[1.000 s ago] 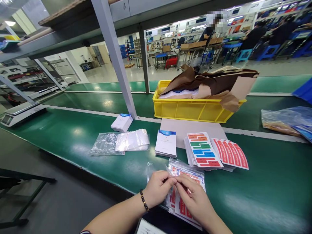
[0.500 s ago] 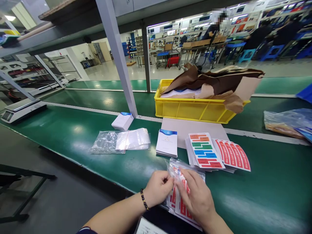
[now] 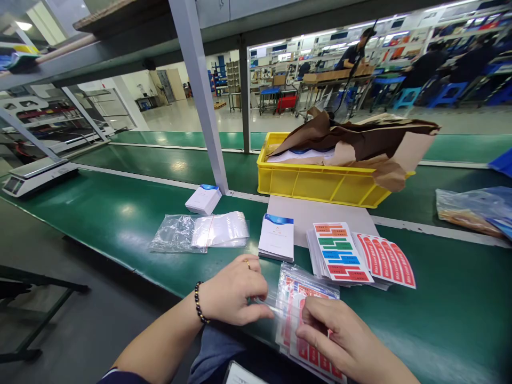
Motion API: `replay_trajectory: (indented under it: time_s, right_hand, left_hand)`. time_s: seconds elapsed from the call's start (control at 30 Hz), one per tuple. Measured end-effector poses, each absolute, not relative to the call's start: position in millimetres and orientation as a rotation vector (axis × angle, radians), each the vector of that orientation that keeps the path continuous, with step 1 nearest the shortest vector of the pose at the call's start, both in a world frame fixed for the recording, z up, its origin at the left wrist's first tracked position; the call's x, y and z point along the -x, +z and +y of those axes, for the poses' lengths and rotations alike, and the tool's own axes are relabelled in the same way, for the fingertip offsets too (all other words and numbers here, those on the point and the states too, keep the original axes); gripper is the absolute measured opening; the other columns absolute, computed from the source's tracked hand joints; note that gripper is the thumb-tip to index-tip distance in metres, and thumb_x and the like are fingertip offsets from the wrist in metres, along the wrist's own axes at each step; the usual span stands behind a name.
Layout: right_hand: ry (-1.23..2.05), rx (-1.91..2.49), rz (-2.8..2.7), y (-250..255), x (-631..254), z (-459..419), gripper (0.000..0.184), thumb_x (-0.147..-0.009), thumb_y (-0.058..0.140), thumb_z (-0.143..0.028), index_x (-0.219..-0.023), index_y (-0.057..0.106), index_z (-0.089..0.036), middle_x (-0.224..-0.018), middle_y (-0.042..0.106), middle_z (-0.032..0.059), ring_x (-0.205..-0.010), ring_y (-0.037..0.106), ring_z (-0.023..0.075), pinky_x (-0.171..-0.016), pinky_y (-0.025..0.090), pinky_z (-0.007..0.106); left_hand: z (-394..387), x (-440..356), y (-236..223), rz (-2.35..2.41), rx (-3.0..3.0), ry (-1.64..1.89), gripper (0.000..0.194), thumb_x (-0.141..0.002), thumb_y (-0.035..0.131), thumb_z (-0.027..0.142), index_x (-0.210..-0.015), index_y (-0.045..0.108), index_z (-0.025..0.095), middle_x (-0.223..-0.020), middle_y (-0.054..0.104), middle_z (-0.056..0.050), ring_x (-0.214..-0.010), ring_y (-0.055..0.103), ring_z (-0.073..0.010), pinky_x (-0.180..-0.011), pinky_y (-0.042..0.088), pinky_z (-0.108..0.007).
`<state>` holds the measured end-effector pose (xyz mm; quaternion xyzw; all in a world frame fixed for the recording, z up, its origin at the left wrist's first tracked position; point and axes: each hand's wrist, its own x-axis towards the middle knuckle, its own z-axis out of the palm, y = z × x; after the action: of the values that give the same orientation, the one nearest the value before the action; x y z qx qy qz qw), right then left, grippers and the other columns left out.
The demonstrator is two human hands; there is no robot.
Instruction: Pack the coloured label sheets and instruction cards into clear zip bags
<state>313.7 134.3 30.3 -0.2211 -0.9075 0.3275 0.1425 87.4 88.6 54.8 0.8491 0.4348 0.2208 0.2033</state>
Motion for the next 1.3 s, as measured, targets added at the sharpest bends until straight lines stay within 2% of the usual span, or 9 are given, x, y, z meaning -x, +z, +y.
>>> replay_trajectory:
  time_s: [0.13,0.27,0.37,0.5,0.63,0.77,0.9,1.07,1.3]
  right_hand:
    - [0.844,0.735,-2.478,21,-287,155,0.020,-0.089,0.034,-0.026,-0.079,0.051,-0.020,-0.082,0.055,0.0027,-0.074,0.052,0.0128,-0.066,0.043,0.025]
    - [0.212,0.945,-2.371,-18,-251,191,0.030,-0.083,0.040,-0.021,-0.112,0.048,-0.016,-0.114,0.047,0.0120,-0.104,0.045,0.0240,-0.089,0.036,0.043]
    - [0.002,0.990,-2.422,-41,-241,210,0.036,-0.075,0.049,-0.019,-0.111,0.050,-0.013,-0.098,0.053,0.0123,-0.095,0.047,0.0272,-0.090,0.029,0.053]
    - [0.000,0.911,-2.480,-41,-245,212,0.016,-0.078,0.047,-0.015,-0.084,0.061,-0.014,-0.074,0.054,0.0076,-0.075,0.047,0.0204,-0.082,0.036,0.045]
    - [0.006,0.795,-2.504,-18,-251,187,0.023,-0.083,0.039,-0.015,-0.085,0.062,-0.014,-0.072,0.052,0.0069,-0.072,0.045,0.0179,-0.076,0.040,0.039]
    - [0.186,0.483,-2.587,9,-271,152,0.021,-0.081,0.043,-0.017,-0.096,0.058,-0.017,-0.079,0.053,0.0064,-0.077,0.048,0.0177,-0.080,0.039,0.041]
    - [0.112,0.626,-2.496,12,-318,159,0.028,-0.081,0.046,-0.021,-0.108,0.052,-0.017,-0.102,0.052,0.0115,-0.095,0.048,0.0223,-0.082,0.040,0.040]
    - [-0.181,1.017,-2.474,-16,-375,201,0.041,-0.075,0.054,-0.044,-0.107,0.055,-0.019,-0.103,0.054,0.0129,-0.094,0.050,0.0281,-0.075,0.042,0.044]
    - [-0.024,0.985,-2.522,-9,-381,205,0.024,-0.086,0.041,-0.031,-0.087,0.063,-0.020,-0.078,0.057,0.0059,-0.072,0.054,0.0169,-0.065,0.043,0.032]
  left_hand:
    - [96,-74,33,1.333,-2.065,0.673,0.019,-0.078,0.047,0.028,-0.067,0.058,0.017,-0.060,0.053,0.000,-0.060,0.045,-0.0116,-0.062,0.035,-0.022]
    - [107,-81,-7,1.341,-1.614,0.795,0.031,-0.080,0.045,0.037,-0.065,0.059,0.013,-0.052,0.043,0.003,-0.050,0.037,-0.0076,-0.049,0.029,-0.019]
    - [109,-89,-31,1.304,-1.421,0.888,0.037,-0.077,0.049,0.043,-0.063,0.060,0.010,-0.050,0.042,0.004,-0.048,0.034,-0.0063,-0.047,0.026,-0.019]
    - [106,-92,-46,1.212,-1.156,1.002,0.044,-0.076,0.048,0.050,-0.066,0.060,0.009,-0.043,0.038,0.005,-0.041,0.029,-0.0045,-0.043,0.021,-0.018]
    - [111,-91,-52,0.964,-0.701,1.035,0.066,-0.076,0.028,0.066,-0.085,0.060,0.009,-0.041,0.043,0.004,-0.035,0.033,-0.0063,-0.039,0.024,-0.018]
    - [116,-93,-51,0.661,-0.431,0.981,0.064,-0.078,0.033,0.061,-0.104,0.056,0.007,-0.072,0.064,-0.010,-0.060,0.059,-0.0165,-0.060,0.044,-0.029]
    - [113,-96,-47,0.555,-0.392,0.962,0.041,-0.072,0.059,0.024,-0.108,0.054,0.004,-0.108,0.059,-0.016,-0.094,0.057,-0.0234,-0.088,0.037,-0.036]
    - [115,-112,-39,0.467,-0.438,0.820,0.042,-0.070,0.063,0.025,-0.105,0.057,0.003,-0.102,0.062,-0.018,-0.086,0.061,-0.0225,-0.081,0.041,-0.034]
    - [136,-153,-41,0.433,-0.491,0.788,0.040,-0.067,0.066,0.023,-0.102,0.059,0.004,-0.096,0.064,-0.017,-0.080,0.062,-0.0195,-0.079,0.043,-0.031]
